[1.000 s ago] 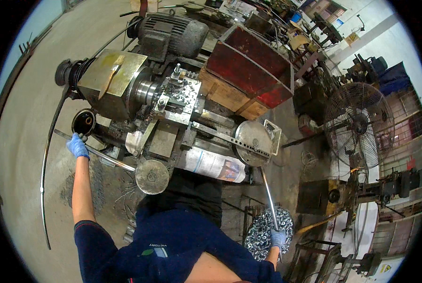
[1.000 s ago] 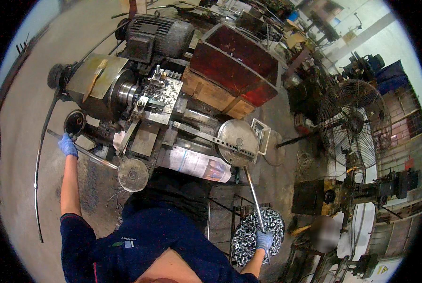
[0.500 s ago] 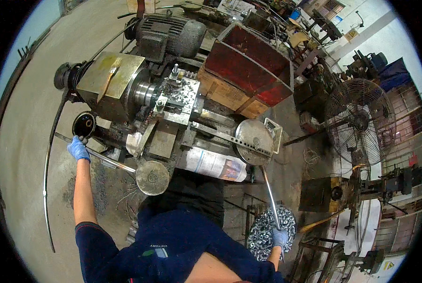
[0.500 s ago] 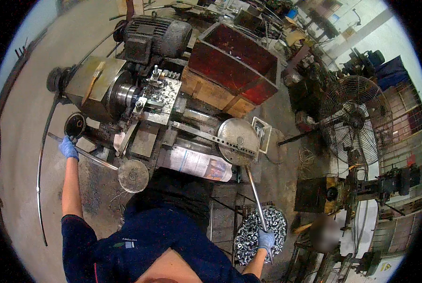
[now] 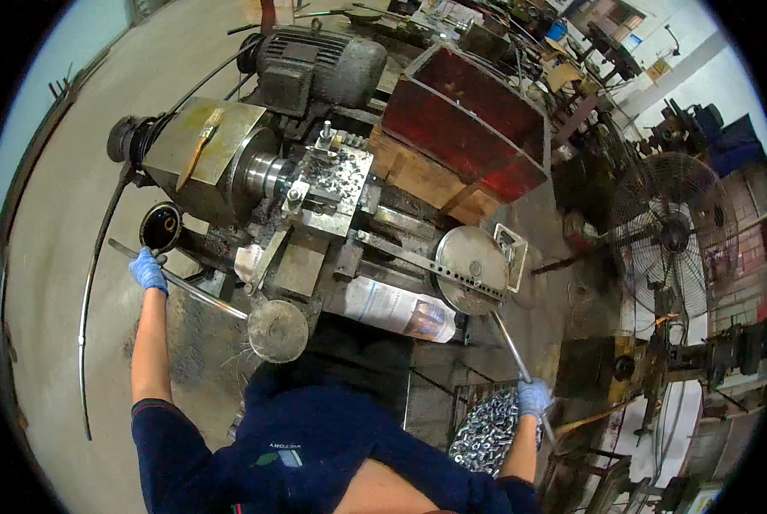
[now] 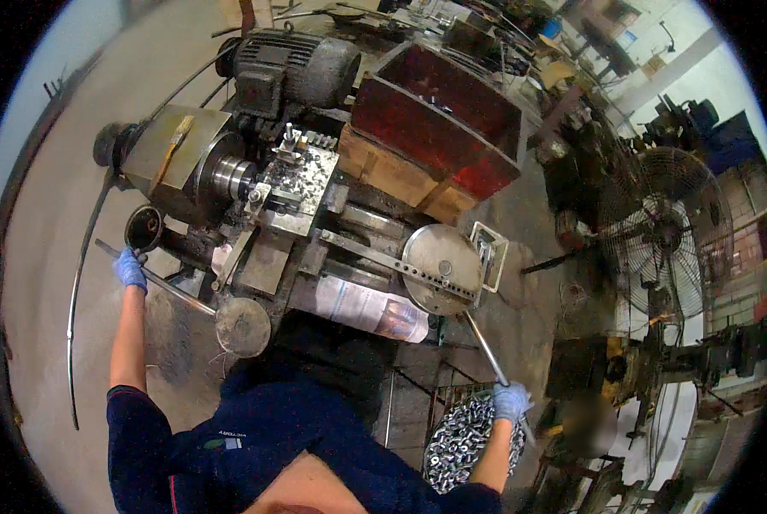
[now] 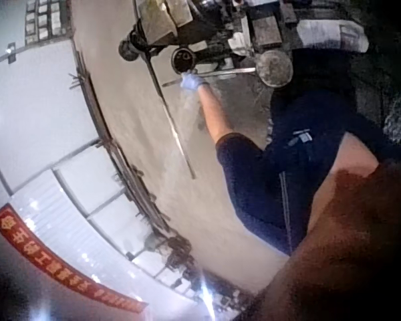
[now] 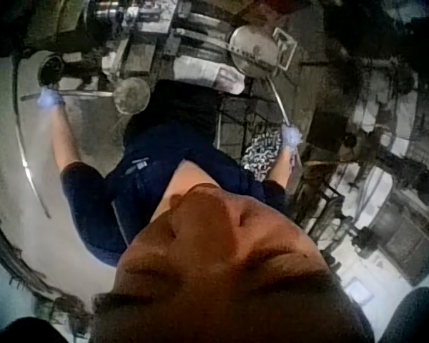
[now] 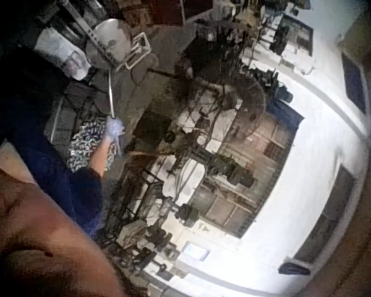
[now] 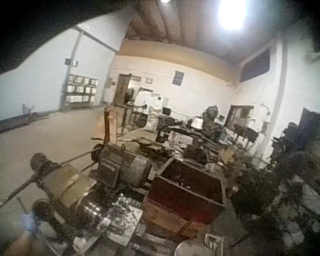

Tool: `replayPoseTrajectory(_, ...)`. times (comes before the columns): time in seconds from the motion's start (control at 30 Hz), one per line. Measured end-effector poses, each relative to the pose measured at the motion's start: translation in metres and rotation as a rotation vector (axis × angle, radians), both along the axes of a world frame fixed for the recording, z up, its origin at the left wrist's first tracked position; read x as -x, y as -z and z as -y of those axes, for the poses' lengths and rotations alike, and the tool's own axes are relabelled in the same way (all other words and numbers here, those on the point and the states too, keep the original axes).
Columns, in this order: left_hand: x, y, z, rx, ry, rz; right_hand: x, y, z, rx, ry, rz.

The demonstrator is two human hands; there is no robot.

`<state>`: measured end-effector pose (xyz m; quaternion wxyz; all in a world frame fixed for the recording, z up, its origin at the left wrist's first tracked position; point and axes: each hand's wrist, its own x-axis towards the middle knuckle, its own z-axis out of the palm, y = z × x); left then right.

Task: The person uses a lathe to machine metal pieces, placing them into the chuck, adjusting the tool rest, and engaging the cutting tool. They repeatedly check the finished parts by hand before placing them into a collection tray.

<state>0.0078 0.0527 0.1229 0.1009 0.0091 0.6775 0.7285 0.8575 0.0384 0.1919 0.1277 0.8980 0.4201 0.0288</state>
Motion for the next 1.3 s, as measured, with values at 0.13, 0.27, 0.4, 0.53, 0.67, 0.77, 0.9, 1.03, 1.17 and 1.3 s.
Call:
replayPoseTrajectory(0.13, -0.002, 0.001, 0.003, 0.025, 0.024, 0.007, -0.019, -0.017, -0.084, 0.072, -0.018, 0.142)
replayPoseTrajectory(0.27, -0.005, 0.004, 0.001, 0.02, 0.059, 0.034, -0.025, -0.015, -0.162, 0.059, 0.031, 0.103)
replayPoseTrajectory(0.4, 0.004, -0.004, 0.016, -0.008, 0.226, 0.14, 0.008, -0.004, -0.154, -0.118, -0.112, 0.105)
replayPoseTrajectory(0.53, 0.062, 0.074, 0.06, -0.156, 0.123, 0.275, 0.035, 0.023, -0.1, -0.363, -0.292, 0.042)
replayPoseTrajectory(0.67, 0.052, 0.153, 0.074, 0.894, 0.569, -0.563, 0.053, 0.052, -0.044, -0.227, -0.172, -0.323)
replayPoseTrajectory(0.77, 0.003, 0.125, 0.044, 1.342, 1.004, -1.133, 0.077, 0.059, -0.017, -0.257, -0.247, -0.473)
replayPoseTrajectory(0.9, -0.013, 0.107, 0.02, 1.283, 0.905, -1.034, 0.109, 0.053, -0.002, -0.237, -0.287, -0.619)
replayPoseTrajectory(1.03, -0.053, 0.173, 0.038, 1.227, 0.57, -0.783, 0.14, 0.025, -0.001, -0.253, -0.307, -0.678)
replayPoseTrajectory(1.17, -0.044, 0.099, 0.028, 1.412, 1.16, -0.994, 0.145, -0.001, -0.021, -0.278, -0.326, -0.629)
replayPoseTrajectory(1.3, -0.008, 0.12, 0.035, 1.475, 1.134, -0.936, 0.172, -0.047, -0.068, -0.351, -0.539, -0.764)
